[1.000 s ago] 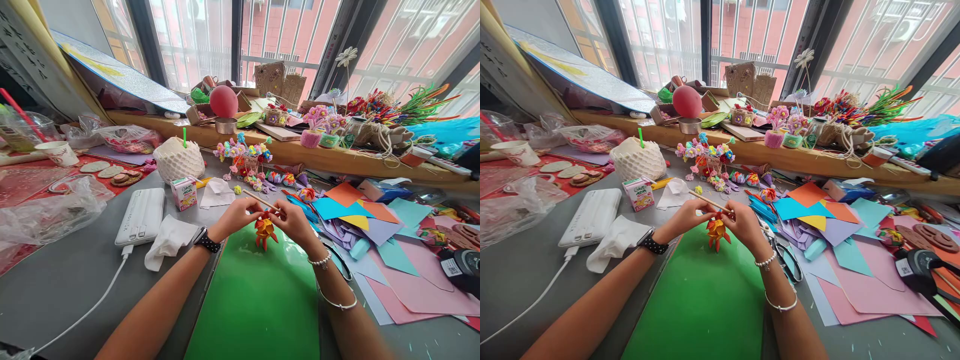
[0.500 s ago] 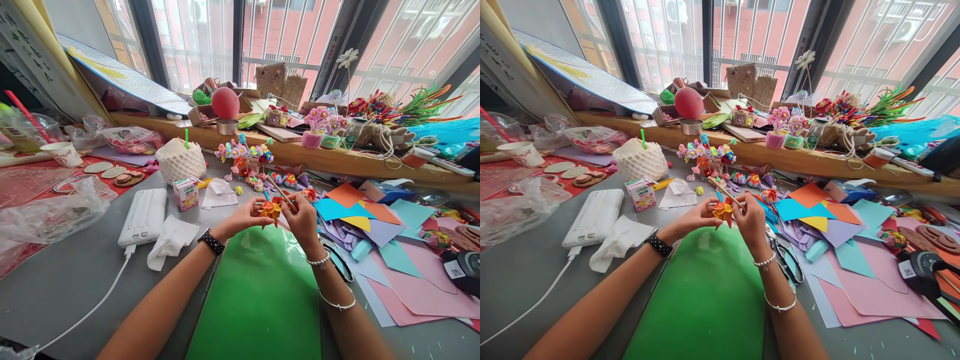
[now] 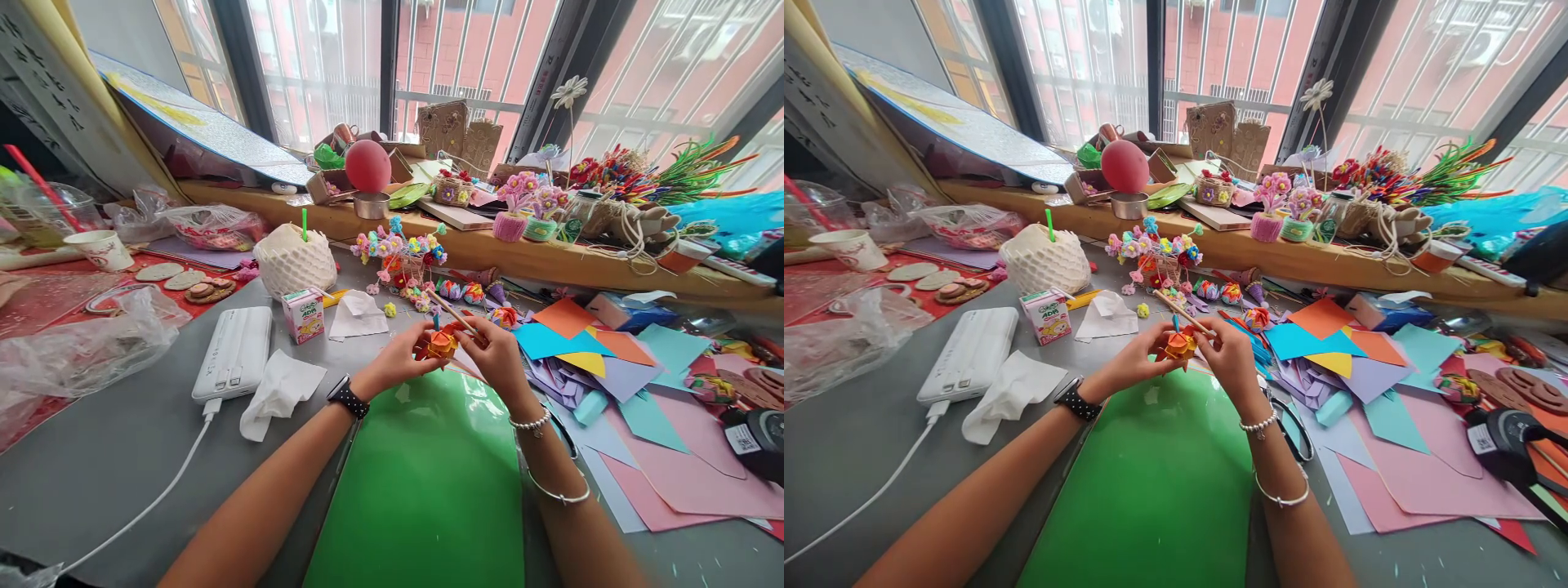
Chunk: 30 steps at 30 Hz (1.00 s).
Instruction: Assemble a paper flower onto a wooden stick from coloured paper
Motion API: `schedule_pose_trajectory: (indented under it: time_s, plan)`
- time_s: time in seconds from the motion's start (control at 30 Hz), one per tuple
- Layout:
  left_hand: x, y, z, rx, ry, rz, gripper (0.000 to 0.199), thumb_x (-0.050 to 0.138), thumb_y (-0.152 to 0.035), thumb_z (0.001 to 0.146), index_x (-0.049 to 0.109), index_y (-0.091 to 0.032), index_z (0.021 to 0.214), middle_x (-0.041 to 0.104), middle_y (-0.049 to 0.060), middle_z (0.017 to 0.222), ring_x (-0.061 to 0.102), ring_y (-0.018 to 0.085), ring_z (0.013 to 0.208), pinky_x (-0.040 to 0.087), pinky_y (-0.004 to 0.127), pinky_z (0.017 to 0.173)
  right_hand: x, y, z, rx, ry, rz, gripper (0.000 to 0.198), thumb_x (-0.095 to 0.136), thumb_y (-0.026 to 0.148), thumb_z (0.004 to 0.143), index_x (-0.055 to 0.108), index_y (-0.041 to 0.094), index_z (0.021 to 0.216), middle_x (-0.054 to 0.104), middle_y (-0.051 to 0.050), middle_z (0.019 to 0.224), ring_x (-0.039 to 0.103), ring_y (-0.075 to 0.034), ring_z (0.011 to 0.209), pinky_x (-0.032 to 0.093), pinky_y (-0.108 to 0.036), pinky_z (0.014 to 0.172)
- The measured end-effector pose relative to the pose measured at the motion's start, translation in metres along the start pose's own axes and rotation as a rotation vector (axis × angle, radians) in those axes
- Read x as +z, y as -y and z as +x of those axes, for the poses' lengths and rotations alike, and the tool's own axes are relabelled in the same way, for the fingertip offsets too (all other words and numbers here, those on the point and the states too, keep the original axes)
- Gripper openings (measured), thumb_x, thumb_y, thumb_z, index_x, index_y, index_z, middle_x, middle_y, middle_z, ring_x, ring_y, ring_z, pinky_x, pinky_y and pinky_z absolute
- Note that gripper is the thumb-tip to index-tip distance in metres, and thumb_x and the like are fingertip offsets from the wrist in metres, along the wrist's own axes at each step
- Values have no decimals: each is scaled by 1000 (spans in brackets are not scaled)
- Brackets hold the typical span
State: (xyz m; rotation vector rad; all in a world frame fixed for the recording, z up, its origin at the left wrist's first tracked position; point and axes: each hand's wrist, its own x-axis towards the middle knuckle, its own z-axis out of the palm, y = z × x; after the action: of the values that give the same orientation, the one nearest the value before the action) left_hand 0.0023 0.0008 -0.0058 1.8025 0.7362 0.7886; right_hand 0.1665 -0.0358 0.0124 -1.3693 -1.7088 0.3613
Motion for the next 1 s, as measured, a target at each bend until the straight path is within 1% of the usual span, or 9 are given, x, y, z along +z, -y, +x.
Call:
schedule_pose_trajectory:
  time_s: [0.1,0.27,0.47,0.53,0.6,0.7,0.83,0.93,1.0]
  plan:
    - [1,2,0,10,6,-12,56,63,-31,65,37,-12,111,58,12,97,59,20,87,45,36,79,-2,2,0,10,26,-24,19,50,27,76,62,16,87,63,-1,71,40,-8,45,34,-20,45]
    - [1,3,1,2,18,-59,58,63,-31,64,37,-10,112,59,13,99,58,21,91,44,35,79,-2,4,1,20,-1,-95,17,52,27,74,62,16,81,58,1,59,37,-7,42,28,-20,42]
    - [1,4,2,2,-6,-70,58,62,-33,66,38,-10,113,58,14,102,58,21,88,47,28,69,3,7,-1,-4,-62,-190,18,50,27,75,63,15,80,57,0,59,41,-9,46,29,-21,44]
    - [0,3,2,7,1,-87,57,62,-34,67,39,-11,113,57,14,104,58,20,86,47,26,65,3,8,-1,3,-68,-175,17,51,27,75,62,15,80,58,-1,60,42,-9,46,29,-21,44]
    - [0,3,2,-3,22,-102,58,62,-34,66,39,-11,114,58,14,101,59,20,84,47,26,64,0,7,0,24,-36,-118,18,51,28,74,63,15,81,60,-1,62,42,-9,45,30,-20,43]
    - [0,4,2,-11,53,-117,60,62,-32,67,38,-9,117,58,14,100,58,20,85,47,28,68,-4,4,1,52,38,-16,21,51,29,75,64,16,86,65,-3,70,47,-10,48,33,-20,44]
    - [0,8,2,46,46,-147,56,60,-31,69,41,-13,119,57,12,104,56,20,91,46,30,75,-5,1,2,47,75,73,23,51,27,75,64,17,91,67,-5,85,55,-13,63,39,-22,53]
    - [-1,10,2,85,16,-113,55,61,-29,68,44,-14,118,56,10,109,52,22,99,43,32,82,-3,1,2,65,56,84,22,52,26,74,65,17,90,67,-5,82,54,-13,61,39,-22,53]
    - [-1,9,2,95,7,-68,53,61,-29,68,47,-13,117,55,11,111,50,23,101,41,33,85,-2,2,2,70,46,66,21,52,26,74,65,17,88,66,-3,76,50,-10,53,36,-21,48]
